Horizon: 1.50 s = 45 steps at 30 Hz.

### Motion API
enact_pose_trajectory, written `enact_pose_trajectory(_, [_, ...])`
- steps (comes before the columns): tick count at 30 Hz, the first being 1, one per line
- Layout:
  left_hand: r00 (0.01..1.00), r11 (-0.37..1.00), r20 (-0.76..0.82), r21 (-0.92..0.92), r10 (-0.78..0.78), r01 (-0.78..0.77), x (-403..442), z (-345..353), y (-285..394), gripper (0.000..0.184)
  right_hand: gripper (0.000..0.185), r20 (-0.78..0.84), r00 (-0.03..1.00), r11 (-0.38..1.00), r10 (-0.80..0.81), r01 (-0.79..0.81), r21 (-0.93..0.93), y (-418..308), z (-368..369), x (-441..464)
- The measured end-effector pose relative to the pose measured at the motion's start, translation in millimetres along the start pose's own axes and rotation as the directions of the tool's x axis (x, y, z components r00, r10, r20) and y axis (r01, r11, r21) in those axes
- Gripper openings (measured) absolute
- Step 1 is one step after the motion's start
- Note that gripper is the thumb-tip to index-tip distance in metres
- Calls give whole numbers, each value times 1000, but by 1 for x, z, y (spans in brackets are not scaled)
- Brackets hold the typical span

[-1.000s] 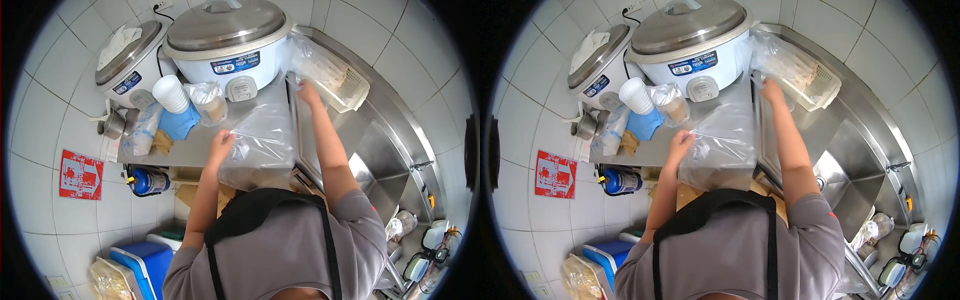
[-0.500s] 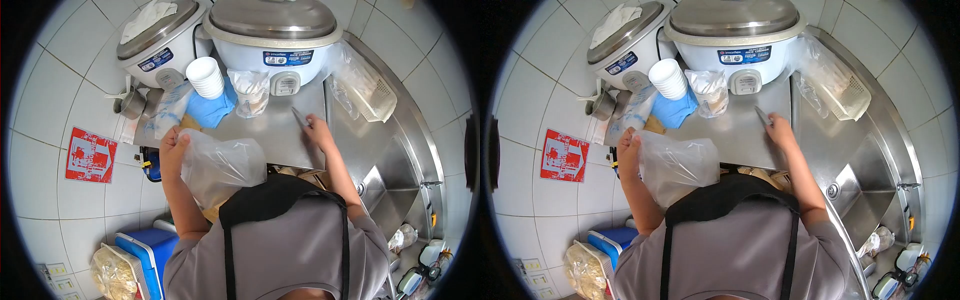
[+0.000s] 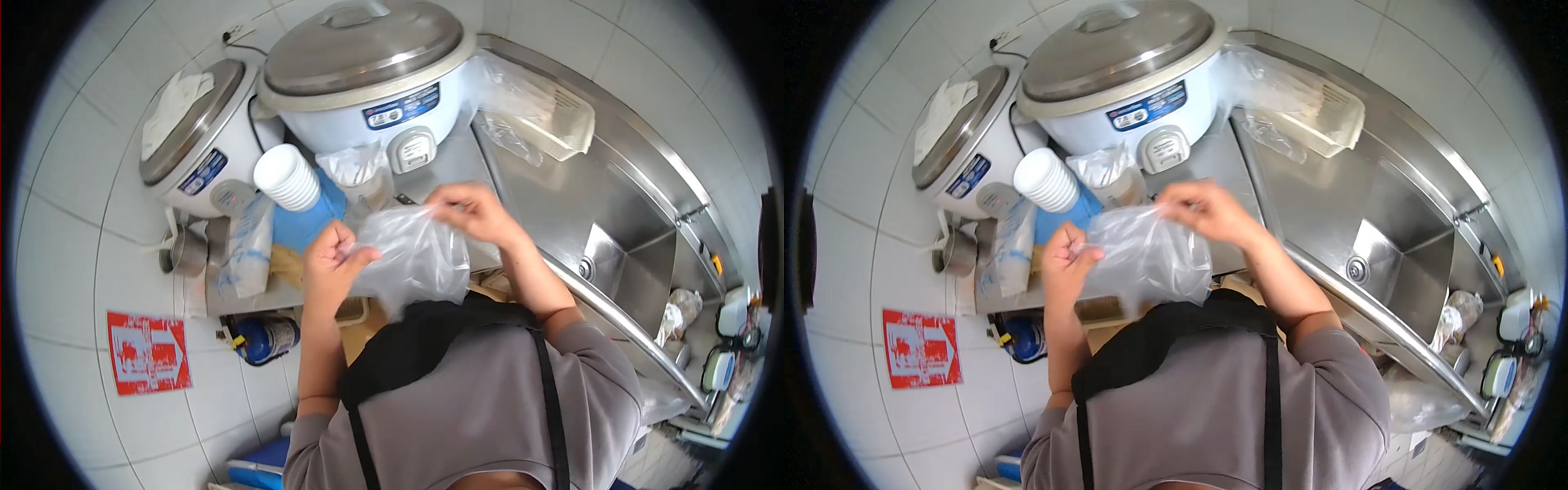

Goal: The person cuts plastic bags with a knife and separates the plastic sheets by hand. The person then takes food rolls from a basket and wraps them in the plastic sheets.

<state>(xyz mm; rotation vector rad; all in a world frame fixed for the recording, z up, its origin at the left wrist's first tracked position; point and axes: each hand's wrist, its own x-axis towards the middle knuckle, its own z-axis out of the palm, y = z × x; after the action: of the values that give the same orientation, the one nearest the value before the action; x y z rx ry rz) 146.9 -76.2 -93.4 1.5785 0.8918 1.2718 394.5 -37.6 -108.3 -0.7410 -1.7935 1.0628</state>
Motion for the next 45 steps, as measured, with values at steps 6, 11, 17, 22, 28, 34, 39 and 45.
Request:
enact_pose_trajectory(6, [946, 949, -67, -14, -316, 316, 25, -5, -35, 28, 12, -713, 618, 654, -332, -393, -646, 12, -131, -81])
enact_pose_trajectory(11, [965, 983, -251, -146, 70, -110, 84, 67, -28, 16, 12, -861, 228, 832, -455, -234, -503, -3, -218, -172])
enact_pose_trajectory(17, [840, 858, 277, 86, 467, -506, 148, 185, -12, 17, 43, -804, 556, 840, -212, -317, -441, -21, -206, -159])
enact_pose_trajectory(22, [594, 928, 765, -363, 248, 80, 144, 282, -22, 20, 60, -490, 860, 919, 145, -300, -256, 13, -182, -149])
enact_pose_trajectory(28, [781, 819, 561, 291, 273, -495, 242, 331, -94, 41, 16, -788, 585, 743, 193, -612, -272, 35, -234, -177])
enact_pose_trajectory(34, [664, 210, 669, 634, 333, -744, 296, 318, -210, 38, 31, -896, 391, 776, -212, -490, -397, 45, -279, -164])
enact_pose_trajectory(39, [883, 338, 465, 822, 65, -458, 308, 286, -232, 34, 38, -918, -60, 889, -392, -281, -361, 87, -317, -87])
enact_pose_trajectory(45, [973, -3, 209, 978, 95, -210, 269, 267, -255, 30, 67, -820, 522, 935, -236, -108, -338, 150, -263, 92])
